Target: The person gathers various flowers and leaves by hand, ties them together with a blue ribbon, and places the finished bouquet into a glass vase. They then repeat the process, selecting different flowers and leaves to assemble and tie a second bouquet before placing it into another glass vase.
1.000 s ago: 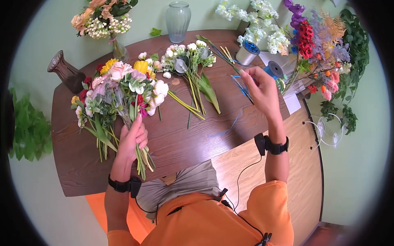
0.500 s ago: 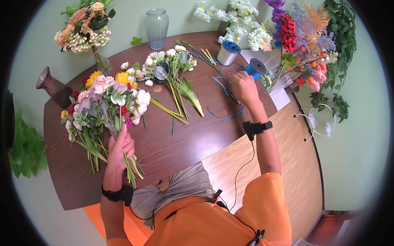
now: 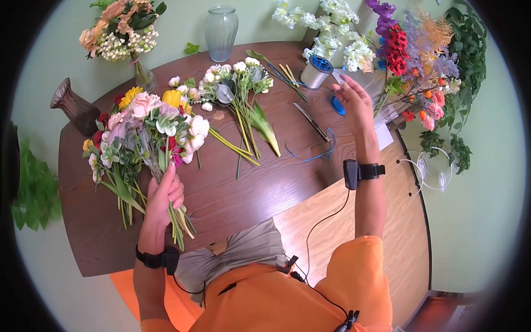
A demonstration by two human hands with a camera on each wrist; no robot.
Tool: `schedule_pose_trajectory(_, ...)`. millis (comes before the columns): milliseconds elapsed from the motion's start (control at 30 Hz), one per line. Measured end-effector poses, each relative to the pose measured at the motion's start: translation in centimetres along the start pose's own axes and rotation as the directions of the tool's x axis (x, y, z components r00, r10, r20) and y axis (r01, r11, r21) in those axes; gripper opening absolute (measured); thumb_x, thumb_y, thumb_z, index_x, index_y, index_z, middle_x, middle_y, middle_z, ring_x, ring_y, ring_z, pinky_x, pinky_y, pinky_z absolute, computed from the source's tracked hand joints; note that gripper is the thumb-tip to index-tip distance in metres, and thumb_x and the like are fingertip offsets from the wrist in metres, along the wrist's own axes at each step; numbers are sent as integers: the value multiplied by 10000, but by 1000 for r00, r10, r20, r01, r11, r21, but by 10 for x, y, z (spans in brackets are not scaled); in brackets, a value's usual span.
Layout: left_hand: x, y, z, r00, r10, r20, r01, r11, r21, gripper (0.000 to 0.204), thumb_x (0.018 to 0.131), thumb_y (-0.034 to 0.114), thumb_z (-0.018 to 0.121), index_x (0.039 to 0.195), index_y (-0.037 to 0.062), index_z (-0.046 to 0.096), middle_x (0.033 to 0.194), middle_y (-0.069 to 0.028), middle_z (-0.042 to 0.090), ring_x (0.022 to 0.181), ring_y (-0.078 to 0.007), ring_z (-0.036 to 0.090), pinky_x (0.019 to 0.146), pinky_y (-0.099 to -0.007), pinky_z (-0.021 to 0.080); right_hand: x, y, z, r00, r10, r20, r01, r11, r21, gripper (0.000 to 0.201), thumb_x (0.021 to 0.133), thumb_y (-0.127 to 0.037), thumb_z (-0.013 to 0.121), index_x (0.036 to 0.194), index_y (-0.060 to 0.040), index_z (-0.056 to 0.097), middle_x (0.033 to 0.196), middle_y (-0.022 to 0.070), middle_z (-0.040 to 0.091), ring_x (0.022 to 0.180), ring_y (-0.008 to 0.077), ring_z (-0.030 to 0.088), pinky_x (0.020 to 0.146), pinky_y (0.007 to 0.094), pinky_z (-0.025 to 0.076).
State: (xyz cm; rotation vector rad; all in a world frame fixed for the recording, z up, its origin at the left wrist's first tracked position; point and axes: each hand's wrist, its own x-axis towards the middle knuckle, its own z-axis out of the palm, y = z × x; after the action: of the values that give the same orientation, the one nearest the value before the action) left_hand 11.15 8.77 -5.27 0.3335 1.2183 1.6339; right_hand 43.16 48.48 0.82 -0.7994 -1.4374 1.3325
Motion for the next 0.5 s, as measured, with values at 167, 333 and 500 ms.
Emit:
schedule_pose_trajectory(167,0,0,0,1000,-3,-1,3,1000,6,437,1056,328,591,704,155,399,595,73,334,465,-50,365,411,-241,301,-19,-25,9,988,33,152,-79,949,305,415,1002,-109,628,1375,36,519,1075,43,655,968,150,662,905,266,533)
schedule_pose_trajectory(333,0,0,0,1000,-10,-12,10,1000,10,427,1054,334,594,715,153,410,594,71,340,462,-49,369,410,-241,305,-39,-28,22,950,115,289,-198,940,279,315,996,-113,615,1275,12,540,1031,34,623,853,114,596,748,229,503)
schedule_pose_trajectory(500,0,1,0,1000,-14,-8,14,1000,6,417,1054,337,593,724,154,415,597,75,344,463,-43,368,408,-239,307,-57,-25,17,840,250,482,-425,855,297,170,954,-84,596,1121,-107,575,863,-16,555,619,61,431,531,216,339)
